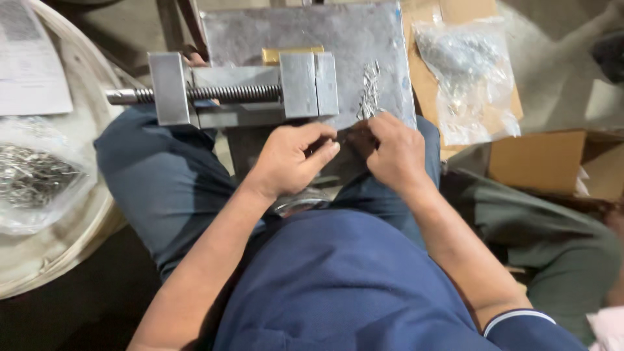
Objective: The person sits cross-legged and uses a bench vise to assemble small metal screws. They pick up screws from a pile on the metal table, place them into the vise jaws, and tighten the screw using the vise handle. The person repeats this process for multiple screws throughout the video.
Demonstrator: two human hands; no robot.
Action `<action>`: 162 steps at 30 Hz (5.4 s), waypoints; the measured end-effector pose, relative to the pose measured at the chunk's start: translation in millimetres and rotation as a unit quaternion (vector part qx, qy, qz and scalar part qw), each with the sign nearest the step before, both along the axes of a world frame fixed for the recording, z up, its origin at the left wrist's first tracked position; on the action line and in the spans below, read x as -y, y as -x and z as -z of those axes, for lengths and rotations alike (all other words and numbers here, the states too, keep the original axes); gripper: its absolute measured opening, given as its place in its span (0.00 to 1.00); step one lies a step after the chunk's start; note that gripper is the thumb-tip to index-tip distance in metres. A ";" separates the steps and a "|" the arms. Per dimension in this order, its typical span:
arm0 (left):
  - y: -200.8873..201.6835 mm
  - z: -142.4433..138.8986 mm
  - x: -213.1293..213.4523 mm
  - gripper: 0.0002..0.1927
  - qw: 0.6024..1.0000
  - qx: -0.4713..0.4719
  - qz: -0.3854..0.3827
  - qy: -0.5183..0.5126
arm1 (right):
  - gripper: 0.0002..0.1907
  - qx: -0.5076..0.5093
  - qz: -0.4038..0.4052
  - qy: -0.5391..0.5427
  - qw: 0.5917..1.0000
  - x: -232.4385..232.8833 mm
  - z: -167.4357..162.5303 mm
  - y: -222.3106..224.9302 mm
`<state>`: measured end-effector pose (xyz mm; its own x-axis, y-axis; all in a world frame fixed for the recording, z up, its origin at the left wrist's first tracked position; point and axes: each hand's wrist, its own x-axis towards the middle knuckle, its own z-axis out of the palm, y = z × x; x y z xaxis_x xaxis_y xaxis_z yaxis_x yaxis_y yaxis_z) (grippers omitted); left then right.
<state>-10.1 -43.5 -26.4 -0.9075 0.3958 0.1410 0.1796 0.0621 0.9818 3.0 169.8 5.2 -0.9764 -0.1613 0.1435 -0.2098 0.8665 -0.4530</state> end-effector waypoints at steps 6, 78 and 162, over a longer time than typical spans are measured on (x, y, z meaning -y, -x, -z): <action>-6.2 8.2 8.4 0.11 0.996 -0.081 -0.018 0.014 | 0.08 0.038 0.016 0.008 0.999 2.6 13.5 -1.2; 15.8 6.3 14.8 0.12 0.997 0.041 0.008 -0.069 | 0.05 -0.017 0.033 0.148 0.988 0.4 -4.0 27.2; 14.0 3.6 17.9 0.13 0.997 0.066 0.008 -0.041 | 0.07 -0.125 -0.173 0.043 0.976 60.3 -60.8 75.2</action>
